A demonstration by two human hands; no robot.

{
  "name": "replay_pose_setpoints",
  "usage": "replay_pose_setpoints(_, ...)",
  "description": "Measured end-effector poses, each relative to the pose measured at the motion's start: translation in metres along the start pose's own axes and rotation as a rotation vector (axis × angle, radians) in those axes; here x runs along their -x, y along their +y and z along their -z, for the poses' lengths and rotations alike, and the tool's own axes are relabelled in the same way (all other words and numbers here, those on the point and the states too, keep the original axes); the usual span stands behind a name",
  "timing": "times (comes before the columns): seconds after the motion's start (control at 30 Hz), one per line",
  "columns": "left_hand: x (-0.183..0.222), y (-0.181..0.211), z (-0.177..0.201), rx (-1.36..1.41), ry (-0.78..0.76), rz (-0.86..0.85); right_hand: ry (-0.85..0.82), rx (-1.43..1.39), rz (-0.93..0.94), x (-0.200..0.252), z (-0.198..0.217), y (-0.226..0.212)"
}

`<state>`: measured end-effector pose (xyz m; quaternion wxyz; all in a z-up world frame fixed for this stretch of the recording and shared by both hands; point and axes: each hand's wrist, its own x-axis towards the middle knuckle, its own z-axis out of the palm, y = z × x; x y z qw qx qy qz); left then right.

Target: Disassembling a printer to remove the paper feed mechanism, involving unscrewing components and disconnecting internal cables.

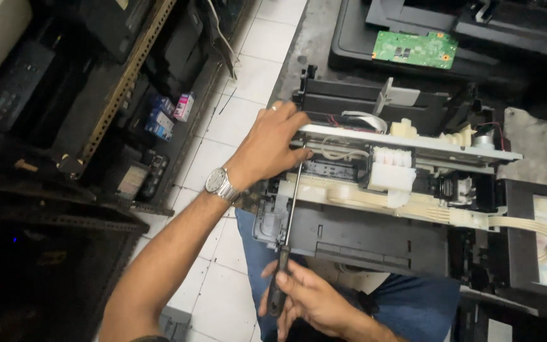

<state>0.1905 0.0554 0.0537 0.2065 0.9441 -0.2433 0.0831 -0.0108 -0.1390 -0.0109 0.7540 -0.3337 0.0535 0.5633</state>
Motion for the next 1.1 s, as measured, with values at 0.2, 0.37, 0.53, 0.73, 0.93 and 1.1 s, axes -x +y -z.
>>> replay_pose_setpoints(0.2, 0.0, 0.0, 0.001, 0.019, -0.024, 0.013, -0.083, -0.061, -0.069, 0.002, 0.011, -0.013)
replay_pose_setpoints(0.37, -0.001, 0.003, 0.005, 0.021, -0.038, 0.016, 0.071, 0.132, 0.073, -0.005, 0.008, 0.002)
replay_pose_setpoints(0.53, -0.002, 0.005, 0.005, 0.037, -0.054, 0.048, 0.234, 0.172, 0.075, -0.008, -0.011, -0.004)
replay_pose_setpoints(0.73, -0.001, 0.003, 0.003, 0.019, -0.043, 0.055, 0.038, 0.104, -0.026, -0.003, -0.004, -0.014)
replay_pose_setpoints(0.93, 0.002, -0.003, -0.001, 0.016, 0.035, -0.01, -0.149, 0.08, -0.017, 0.009, 0.004, -0.018)
replay_pose_setpoints(1.1, 0.002, -0.003, -0.001, 0.036, 0.033, -0.032, 0.109, 0.179, 0.197, 0.0, 0.004, 0.005)
